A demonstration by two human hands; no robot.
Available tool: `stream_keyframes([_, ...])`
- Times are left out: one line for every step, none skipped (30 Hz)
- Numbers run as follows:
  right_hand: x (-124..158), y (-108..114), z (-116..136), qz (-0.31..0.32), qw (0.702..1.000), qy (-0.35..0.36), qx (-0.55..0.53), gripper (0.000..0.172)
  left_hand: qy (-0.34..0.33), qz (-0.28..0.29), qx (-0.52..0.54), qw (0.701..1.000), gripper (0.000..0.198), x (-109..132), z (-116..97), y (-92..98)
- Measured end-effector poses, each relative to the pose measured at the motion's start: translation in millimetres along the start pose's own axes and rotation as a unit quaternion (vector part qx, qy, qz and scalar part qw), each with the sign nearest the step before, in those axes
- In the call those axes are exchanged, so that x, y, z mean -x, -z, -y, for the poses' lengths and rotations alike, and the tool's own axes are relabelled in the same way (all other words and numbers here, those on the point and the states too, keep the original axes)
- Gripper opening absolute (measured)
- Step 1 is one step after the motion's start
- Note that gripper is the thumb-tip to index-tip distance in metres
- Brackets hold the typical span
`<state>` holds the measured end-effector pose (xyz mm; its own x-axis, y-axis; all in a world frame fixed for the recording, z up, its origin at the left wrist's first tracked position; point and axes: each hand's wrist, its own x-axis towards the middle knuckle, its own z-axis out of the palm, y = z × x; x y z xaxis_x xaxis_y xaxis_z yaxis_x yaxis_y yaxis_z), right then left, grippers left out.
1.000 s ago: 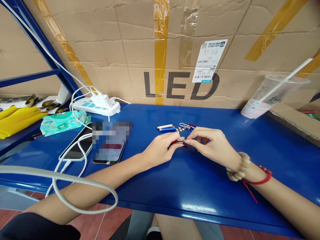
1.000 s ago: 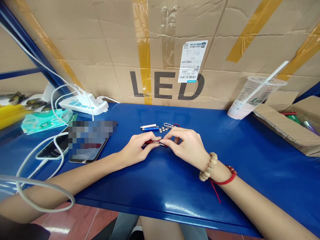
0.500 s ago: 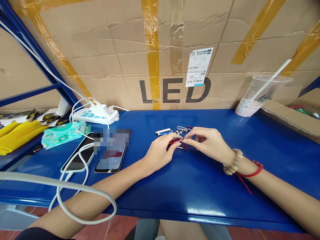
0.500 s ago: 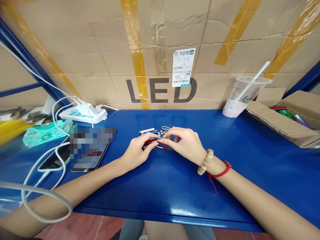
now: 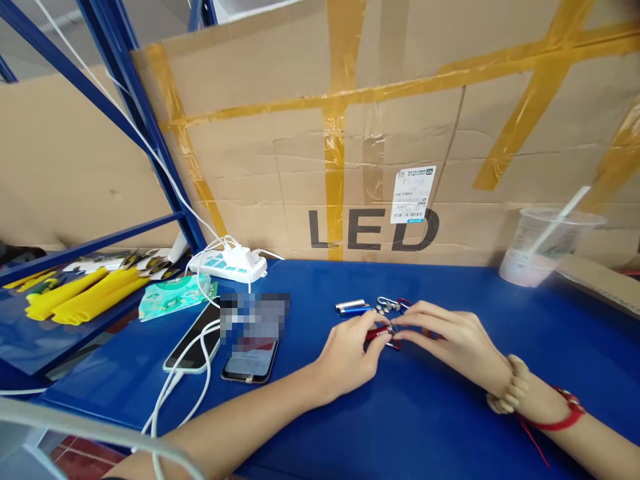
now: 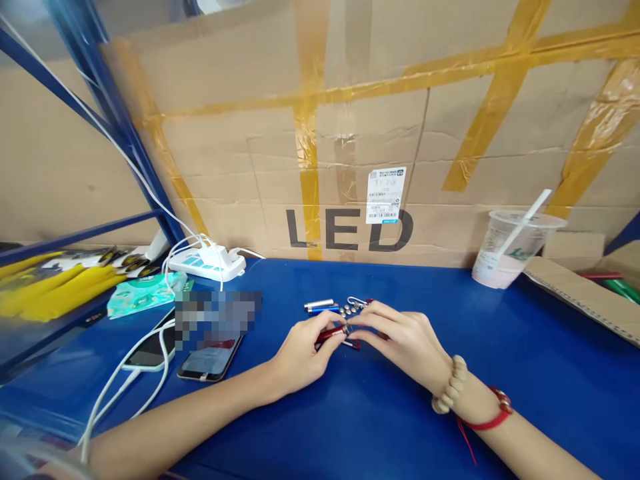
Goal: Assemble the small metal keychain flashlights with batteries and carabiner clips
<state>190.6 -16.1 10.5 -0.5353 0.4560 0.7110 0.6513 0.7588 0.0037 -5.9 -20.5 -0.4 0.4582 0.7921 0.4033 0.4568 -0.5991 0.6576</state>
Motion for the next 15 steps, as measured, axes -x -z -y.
stream_keyframes([0.7, -1.5, -0.1, -0.008, 1.0, -0.002, -0.009, 0.02, 0.008, 0.001, 0.002, 1.0, 0.016, 0.6, -1.2, 0.4])
stream_keyframes([1.5, -3.0, -0.2, -0.012, 1.0, -0.005, -0.021, 0.021, 0.016, 0.002, 0.007, 1.0, 0.016, 1.1, -2.3, 0.6])
stream_keyframes([2.1, -4.4, -0.3, -0.01, 0.999, -0.008, -0.033, 0.021, 0.024, 0.004, 0.014, 1.0, 0.016, 1.7, -3.1, 0.6])
stream_keyframes([2.5, -5.5, -0.3, -0.008, 0.999, -0.009, -0.041, 0.02, 0.032, 0.007, 0.022, 0.999, 0.015, 2.1, -3.6, 0.4])
stream_keyframes([2.6, -6.4, -0.2, -0.008, 0.999, -0.01, -0.046, 0.02, 0.04, 0.01, 0.03, 0.999, 0.015, 2.4, -3.8, 0.1])
stream_keyframes([2.4, -6.9, 0.0, -0.008, 0.999, -0.009, -0.049, 0.021, 0.045, 0.013, 0.037, 0.998, 0.015, 2.6, -3.8, -0.3])
stream_keyframes([2.0, -7.2, 0.4, -0.012, 0.999, -0.008, -0.049, 0.021, 0.048, 0.013, 0.042, 0.998, 0.014, 2.7, -3.6, -0.8])
stream_keyframes([1.4, -7.2, 0.9, -0.016, 0.999, -0.005, -0.048, 0.021, 0.049, 0.013, 0.047, 0.998, 0.014, 2.6, -3.2, -1.3])
stream_keyframes([0.7, -7.0, 1.4, -0.02, 0.999, 0.0, -0.047, 0.022, 0.049, 0.013, 0.05, 0.997, 0.014, 2.5, -2.7, -1.9])
stream_keyframes([0.0, -6.7, 1.9, -0.022, 0.999, 0.005, -0.046, 0.022, 0.05, 0.013, 0.053, 0.997, 0.013, 2.3, -2.1, -2.5])
stream_keyframes([-0.7, -6.2, 2.4, -0.023, 0.999, 0.01, -0.045, 0.021, 0.051, 0.014, 0.055, 0.997, 0.013, 2.1, -1.4, -3.1])
stream_keyframes([-1.2, -5.7, 2.6, -0.024, 0.999, 0.015, -0.044, 0.021, 0.052, 0.015, 0.058, 0.997, 0.013, 1.8, -0.7, -3.6])
stream_keyframes([-1.7, -5.2, 2.8, -0.025, 0.999, 0.018, -0.043, 0.021, 0.052, 0.017, 0.063, 0.997, 0.013, 1.6, 0.0, -4.2])
stream_keyframes([-2.0, -4.5, 2.7, -0.026, 0.999, 0.021, -0.043, 0.021, 0.051, 0.018, 0.069, 0.996, 0.013, 1.2, 0.6, -4.7])
stream_keyframes([-2.3, -3.8, 2.6, -0.026, 0.998, 0.022, -0.043, 0.021, 0.048, 0.02, 0.076, 0.996, 0.013, 0.9, 1.1, -5.2])
